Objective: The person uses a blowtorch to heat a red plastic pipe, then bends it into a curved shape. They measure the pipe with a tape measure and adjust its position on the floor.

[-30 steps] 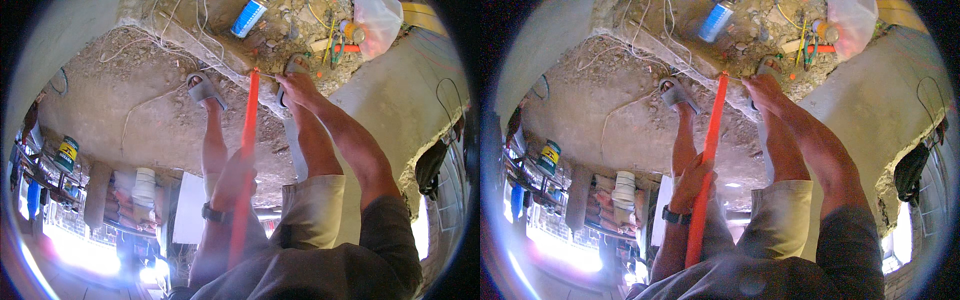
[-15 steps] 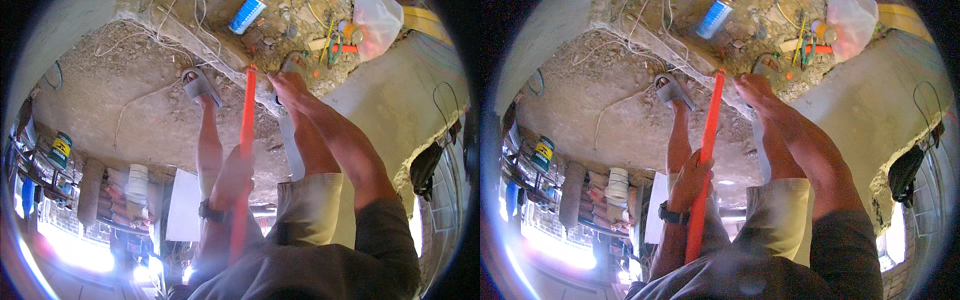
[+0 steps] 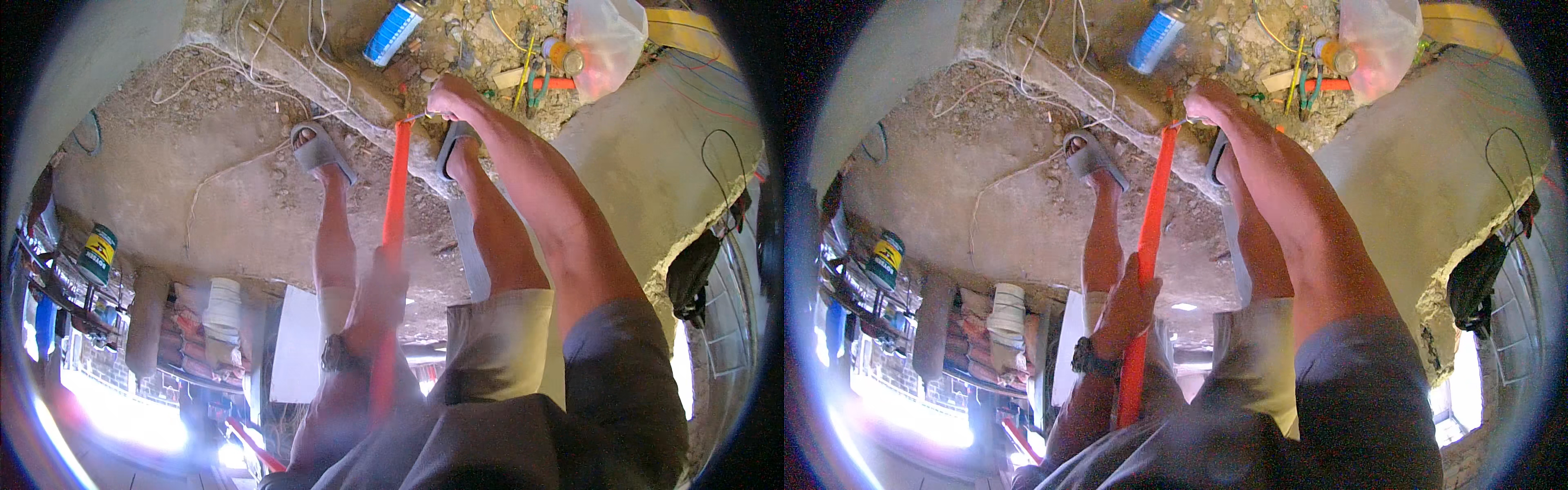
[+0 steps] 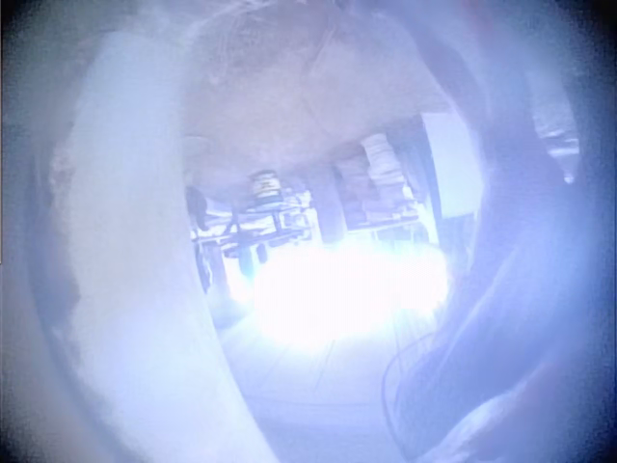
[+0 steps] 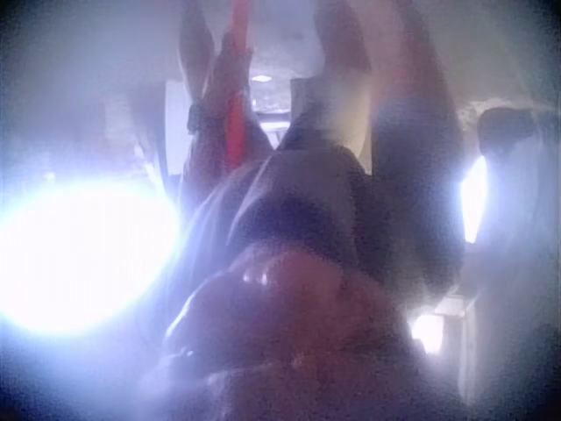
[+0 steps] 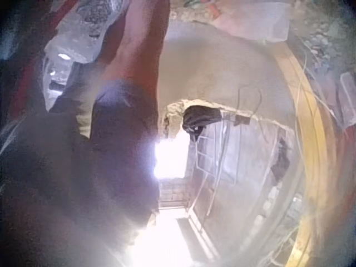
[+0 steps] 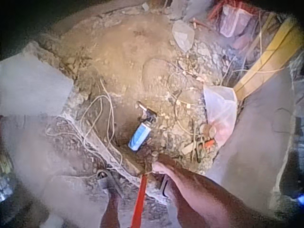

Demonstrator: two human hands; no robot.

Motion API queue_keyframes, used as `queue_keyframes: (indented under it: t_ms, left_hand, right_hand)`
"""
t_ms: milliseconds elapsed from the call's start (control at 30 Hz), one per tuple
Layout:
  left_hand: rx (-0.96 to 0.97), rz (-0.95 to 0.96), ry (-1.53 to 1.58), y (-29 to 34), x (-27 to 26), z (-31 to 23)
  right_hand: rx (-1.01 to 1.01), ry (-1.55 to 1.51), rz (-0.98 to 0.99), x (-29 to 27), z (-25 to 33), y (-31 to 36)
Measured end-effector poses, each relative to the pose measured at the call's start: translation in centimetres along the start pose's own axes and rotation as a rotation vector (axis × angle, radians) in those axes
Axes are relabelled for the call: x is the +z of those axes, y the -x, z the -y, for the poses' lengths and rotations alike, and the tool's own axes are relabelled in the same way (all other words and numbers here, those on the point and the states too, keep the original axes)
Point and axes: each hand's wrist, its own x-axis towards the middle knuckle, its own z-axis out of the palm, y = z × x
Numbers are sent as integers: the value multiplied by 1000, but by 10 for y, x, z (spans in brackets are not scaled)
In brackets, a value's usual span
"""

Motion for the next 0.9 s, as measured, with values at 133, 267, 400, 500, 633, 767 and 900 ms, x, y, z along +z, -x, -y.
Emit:
queue_keyframes:
  t_ms: [133,267,400,500,633,767,900]
  left_hand:
    - [130,-32,-91,-9,-6,15]
    - [-4,1,-196,-9,-5,12]
    - [182,-36,-284,-5,-6,35]
    - [229,-91,-243,0,-9,45]
    - [-22,152,109,28,-44,22]
    - [-44,147,195,52,-73,35]
    - [-69,127,180,77,-89,1]
  right_hand:
    - [-24,-33,-338,18,20,23]
    - [-11,-70,-344,54,18,44]
    - [51,-393,-72,63,-33,-8]
    - [39,-525,-133,53,-39,-10]
    - [-240,-117,-132,93,-40,-2]
    - [-126,-492,-443,143,-16,25]
    - [-108,-844,-528,147,-31,44]
